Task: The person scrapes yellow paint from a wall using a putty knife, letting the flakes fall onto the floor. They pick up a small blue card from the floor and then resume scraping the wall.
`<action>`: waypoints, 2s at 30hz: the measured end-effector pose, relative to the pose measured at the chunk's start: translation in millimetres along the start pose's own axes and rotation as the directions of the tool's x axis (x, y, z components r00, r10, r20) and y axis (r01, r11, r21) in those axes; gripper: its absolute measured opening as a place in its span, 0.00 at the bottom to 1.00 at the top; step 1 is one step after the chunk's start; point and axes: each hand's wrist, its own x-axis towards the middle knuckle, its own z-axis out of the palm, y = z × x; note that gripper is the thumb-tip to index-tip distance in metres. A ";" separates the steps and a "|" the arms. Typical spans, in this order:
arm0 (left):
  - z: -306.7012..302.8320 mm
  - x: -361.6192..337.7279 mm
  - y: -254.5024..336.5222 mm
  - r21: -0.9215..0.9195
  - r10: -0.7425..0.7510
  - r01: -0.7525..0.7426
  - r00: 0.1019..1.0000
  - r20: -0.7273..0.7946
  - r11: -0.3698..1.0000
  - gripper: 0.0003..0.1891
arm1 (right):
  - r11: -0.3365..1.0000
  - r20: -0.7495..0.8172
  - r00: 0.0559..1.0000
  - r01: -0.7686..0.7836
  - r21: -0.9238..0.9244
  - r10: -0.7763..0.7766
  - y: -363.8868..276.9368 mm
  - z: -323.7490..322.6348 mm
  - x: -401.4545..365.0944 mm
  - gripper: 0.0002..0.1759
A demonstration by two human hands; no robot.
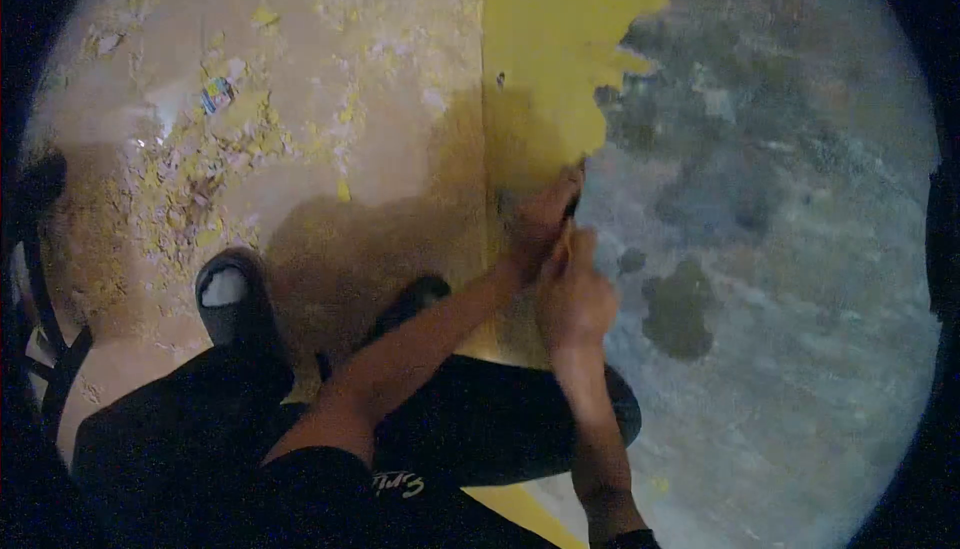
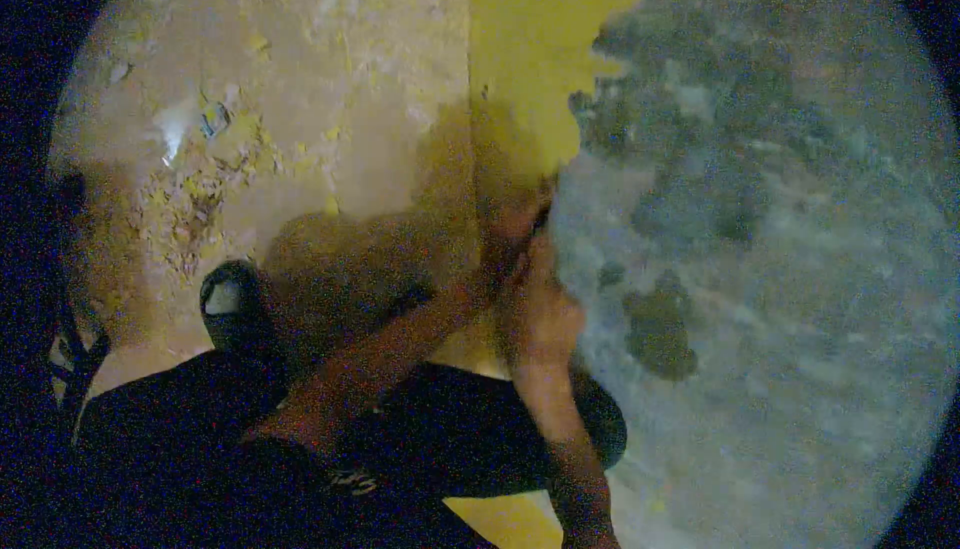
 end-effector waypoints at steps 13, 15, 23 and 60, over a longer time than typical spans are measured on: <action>9.5 -33.6 -10.5 -0.045 -0.200 0.209 0.968 0.152 0.977 0.20 | 0.999 0.152 0.988 -0.017 0.043 0.010 -4.0 -2.1 -9.3 0.14; 2.5 -21.6 -14.6 -0.019 -0.091 0.093 0.993 0.076 0.995 0.19 | 0.993 0.059 0.996 0.069 -0.091 -0.064 -9.7 -8.0 -16.6 0.15; -12.0 -5.8 -20.7 -0.089 -0.089 0.095 0.993 0.072 0.992 0.21 | 0.997 -0.008 0.998 0.068 -0.030 -0.069 -12.9 -7.5 -15.9 0.11; -7.0 23.3 -19.8 -0.073 0.088 -0.084 0.994 0.059 0.994 0.21 | 0.999 -0.144 0.989 0.046 0.008 -0.044 -12.1 -18.9 -5.1 0.08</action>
